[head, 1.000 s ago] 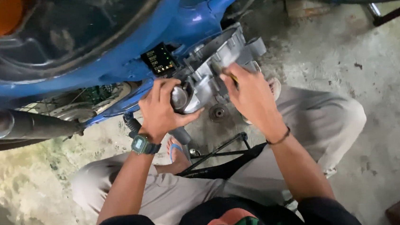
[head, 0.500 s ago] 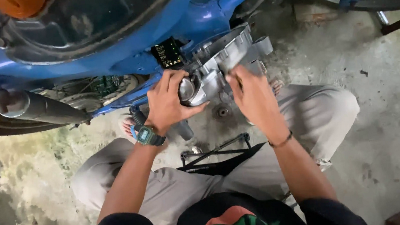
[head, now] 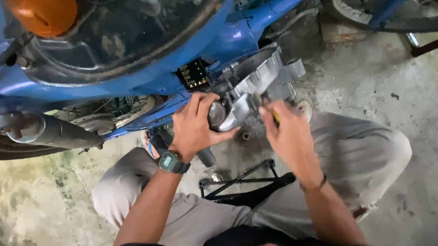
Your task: Cleaning the interior of a motorcycle engine casing using a small brush.
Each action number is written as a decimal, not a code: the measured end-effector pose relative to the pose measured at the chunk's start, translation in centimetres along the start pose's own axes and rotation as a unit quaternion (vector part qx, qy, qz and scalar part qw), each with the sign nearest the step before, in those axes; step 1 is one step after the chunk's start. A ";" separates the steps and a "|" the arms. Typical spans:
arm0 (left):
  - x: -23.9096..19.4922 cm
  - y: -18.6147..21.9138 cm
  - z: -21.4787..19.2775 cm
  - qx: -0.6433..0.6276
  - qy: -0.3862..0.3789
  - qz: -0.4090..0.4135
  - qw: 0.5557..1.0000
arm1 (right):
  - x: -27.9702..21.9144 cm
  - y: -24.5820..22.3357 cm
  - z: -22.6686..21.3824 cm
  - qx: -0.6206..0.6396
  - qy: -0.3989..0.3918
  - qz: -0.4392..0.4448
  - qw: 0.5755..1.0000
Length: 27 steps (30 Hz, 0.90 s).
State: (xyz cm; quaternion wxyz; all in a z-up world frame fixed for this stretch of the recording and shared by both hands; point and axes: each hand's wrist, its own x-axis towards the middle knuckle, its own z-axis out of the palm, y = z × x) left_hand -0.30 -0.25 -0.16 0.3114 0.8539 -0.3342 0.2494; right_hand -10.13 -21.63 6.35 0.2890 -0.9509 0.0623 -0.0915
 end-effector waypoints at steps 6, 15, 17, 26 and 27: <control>-0.4 -0.1 0.1 0.017 0.009 0.010 1.000 | -0.4 -3.8 -0.6 -0.014 0.008 0.044 0.999; 0.1 0.4 -0.1 0.010 0.015 -0.001 1.000 | -0.5 -2.2 -0.1 -0.001 0.004 0.020 1.000; -0.1 0.4 0.0 0.008 0.007 -0.005 1.000 | 0.6 -2.9 -0.4 -0.002 0.007 0.011 1.000; -0.3 0.3 -0.5 0.010 -0.014 0.006 1.000 | 0.8 -2.5 -0.5 0.006 0.006 -0.020 1.000; -0.5 0.2 -0.4 0.011 -0.015 0.006 1.000 | 1.7 -2.7 -0.5 0.001 0.021 -0.047 0.999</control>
